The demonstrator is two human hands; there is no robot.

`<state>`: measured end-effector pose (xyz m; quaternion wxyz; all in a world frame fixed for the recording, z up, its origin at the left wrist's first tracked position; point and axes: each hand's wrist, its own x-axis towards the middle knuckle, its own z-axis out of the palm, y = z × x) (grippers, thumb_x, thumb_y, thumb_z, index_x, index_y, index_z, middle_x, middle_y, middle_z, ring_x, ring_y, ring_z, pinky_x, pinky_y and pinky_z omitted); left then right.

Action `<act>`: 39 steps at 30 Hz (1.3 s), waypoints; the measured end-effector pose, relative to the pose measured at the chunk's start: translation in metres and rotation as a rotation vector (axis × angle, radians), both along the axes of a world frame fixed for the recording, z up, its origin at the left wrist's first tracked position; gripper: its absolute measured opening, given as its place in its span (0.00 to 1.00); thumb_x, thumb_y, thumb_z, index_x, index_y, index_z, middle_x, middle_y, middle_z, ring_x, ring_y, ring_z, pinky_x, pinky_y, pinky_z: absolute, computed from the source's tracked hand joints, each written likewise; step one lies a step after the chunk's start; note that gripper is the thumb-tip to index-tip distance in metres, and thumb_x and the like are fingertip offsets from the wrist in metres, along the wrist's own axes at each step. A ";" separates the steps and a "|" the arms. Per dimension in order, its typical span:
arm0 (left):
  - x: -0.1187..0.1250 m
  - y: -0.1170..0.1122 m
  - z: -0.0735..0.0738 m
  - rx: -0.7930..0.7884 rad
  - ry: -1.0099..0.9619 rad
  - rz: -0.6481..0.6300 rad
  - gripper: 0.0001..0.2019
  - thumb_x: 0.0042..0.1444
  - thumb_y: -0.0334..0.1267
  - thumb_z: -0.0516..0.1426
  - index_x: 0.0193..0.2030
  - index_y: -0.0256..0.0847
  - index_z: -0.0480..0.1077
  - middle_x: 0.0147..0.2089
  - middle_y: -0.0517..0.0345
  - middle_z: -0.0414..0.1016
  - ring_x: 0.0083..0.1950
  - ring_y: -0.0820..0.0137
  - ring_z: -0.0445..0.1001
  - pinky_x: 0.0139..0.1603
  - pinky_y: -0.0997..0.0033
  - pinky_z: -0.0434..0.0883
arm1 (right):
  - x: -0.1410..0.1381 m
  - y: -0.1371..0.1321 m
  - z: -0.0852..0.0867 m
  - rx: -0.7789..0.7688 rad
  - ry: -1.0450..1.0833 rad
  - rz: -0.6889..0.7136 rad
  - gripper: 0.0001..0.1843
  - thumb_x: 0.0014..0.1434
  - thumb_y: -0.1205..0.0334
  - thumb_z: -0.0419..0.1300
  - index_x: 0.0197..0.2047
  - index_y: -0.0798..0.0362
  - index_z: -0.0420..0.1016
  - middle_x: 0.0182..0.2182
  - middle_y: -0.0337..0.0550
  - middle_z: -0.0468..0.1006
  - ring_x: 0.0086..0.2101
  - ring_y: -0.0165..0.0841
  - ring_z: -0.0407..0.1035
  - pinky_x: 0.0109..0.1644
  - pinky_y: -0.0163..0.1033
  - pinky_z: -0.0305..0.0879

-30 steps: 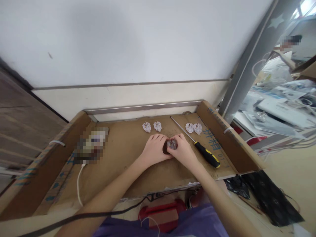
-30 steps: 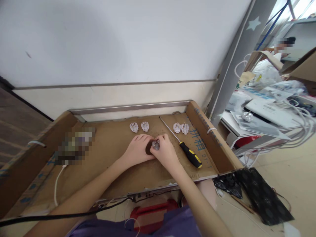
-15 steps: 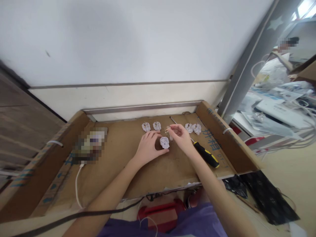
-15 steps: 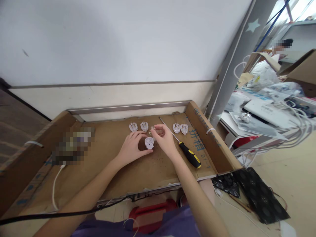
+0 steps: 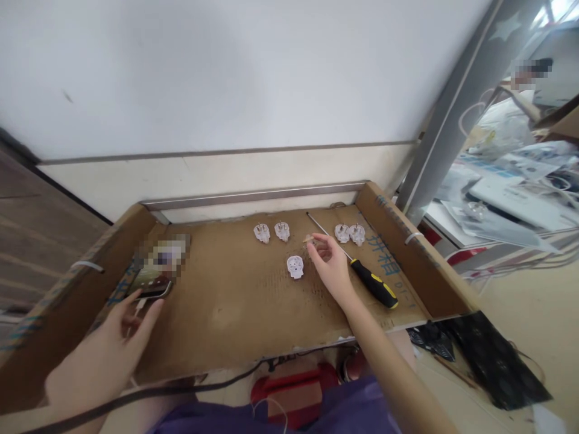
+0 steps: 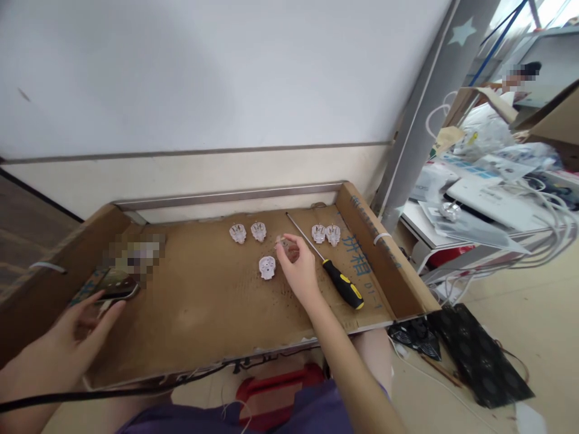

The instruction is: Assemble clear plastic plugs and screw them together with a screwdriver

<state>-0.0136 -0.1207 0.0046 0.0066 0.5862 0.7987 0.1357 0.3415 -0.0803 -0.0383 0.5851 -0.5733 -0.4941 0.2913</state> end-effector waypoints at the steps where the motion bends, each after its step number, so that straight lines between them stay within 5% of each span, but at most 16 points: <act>1: -0.005 0.000 -0.001 -0.097 0.009 0.055 0.24 0.49 0.66 0.46 0.50 0.66 0.62 0.31 0.68 0.75 0.31 0.58 0.72 0.33 0.59 0.65 | 0.000 0.000 0.000 0.000 -0.009 -0.002 0.19 0.57 0.55 0.57 0.48 0.58 0.67 0.37 0.43 0.71 0.35 0.26 0.67 0.41 0.38 0.68; 4: 0.001 0.003 0.005 -0.229 0.045 0.120 0.26 0.47 0.69 0.43 0.51 0.67 0.61 0.30 0.68 0.75 0.33 0.56 0.72 0.34 0.59 0.63 | 0.000 -0.001 0.000 0.005 -0.023 -0.007 0.20 0.57 0.54 0.57 0.49 0.58 0.66 0.39 0.44 0.72 0.35 0.27 0.67 0.41 0.38 0.67; 12: 0.011 0.003 0.014 -0.192 0.100 0.152 0.26 0.49 0.68 0.42 0.43 0.57 0.65 0.28 0.63 0.72 0.24 0.64 0.68 0.27 0.67 0.61 | -0.002 -0.001 -0.001 0.013 -0.040 0.006 0.20 0.57 0.57 0.58 0.50 0.57 0.66 0.42 0.45 0.72 0.37 0.27 0.67 0.41 0.37 0.67; 17: 0.008 0.006 0.014 -0.216 0.110 0.132 0.26 0.50 0.68 0.40 0.41 0.55 0.66 0.24 0.62 0.68 0.26 0.60 0.68 0.27 0.67 0.60 | -0.001 -0.002 -0.001 0.011 -0.051 0.011 0.20 0.57 0.57 0.57 0.50 0.57 0.65 0.43 0.46 0.71 0.36 0.27 0.67 0.41 0.37 0.67; 21: 0.013 0.005 0.016 -0.219 0.138 0.163 0.28 0.51 0.67 0.40 0.50 0.56 0.63 0.27 0.60 0.70 0.27 0.60 0.69 0.25 0.69 0.59 | -0.001 -0.003 -0.002 0.005 -0.065 0.022 0.20 0.58 0.56 0.57 0.50 0.57 0.65 0.42 0.45 0.71 0.35 0.26 0.67 0.40 0.37 0.67; 25: 0.031 0.003 0.017 -0.011 0.112 0.126 0.26 0.54 0.61 0.43 0.57 0.58 0.58 0.33 0.63 0.74 0.30 0.62 0.72 0.26 0.71 0.60 | -0.001 -0.003 -0.004 0.012 -0.072 0.022 0.20 0.59 0.55 0.56 0.51 0.57 0.65 0.43 0.45 0.71 0.36 0.27 0.67 0.42 0.38 0.68; 28: 0.063 0.008 0.018 0.157 -0.024 -0.032 0.22 0.56 0.55 0.47 0.55 0.52 0.62 0.31 0.64 0.74 0.32 0.65 0.73 0.29 0.71 0.65 | -0.001 -0.001 -0.006 0.017 -0.075 0.012 0.20 0.60 0.55 0.55 0.51 0.57 0.64 0.42 0.45 0.70 0.37 0.27 0.67 0.42 0.39 0.68; 35: 0.185 0.055 0.007 0.417 -0.083 -0.823 0.15 0.59 0.44 0.50 0.51 0.45 0.68 0.39 0.59 0.77 0.42 0.67 0.73 0.45 0.69 0.67 | 0.003 0.003 -0.009 0.062 -0.099 0.023 0.18 0.61 0.54 0.53 0.49 0.58 0.67 0.43 0.46 0.70 0.42 0.30 0.67 0.48 0.43 0.67; 39: 0.220 0.080 -0.015 0.395 -0.102 -0.991 0.13 0.58 0.42 0.52 0.47 0.42 0.69 0.43 0.56 0.76 0.47 0.65 0.71 0.49 0.67 0.66 | 0.005 0.003 -0.010 0.113 -0.122 0.049 0.19 0.61 0.53 0.52 0.51 0.57 0.66 0.48 0.48 0.68 0.47 0.33 0.65 0.52 0.46 0.65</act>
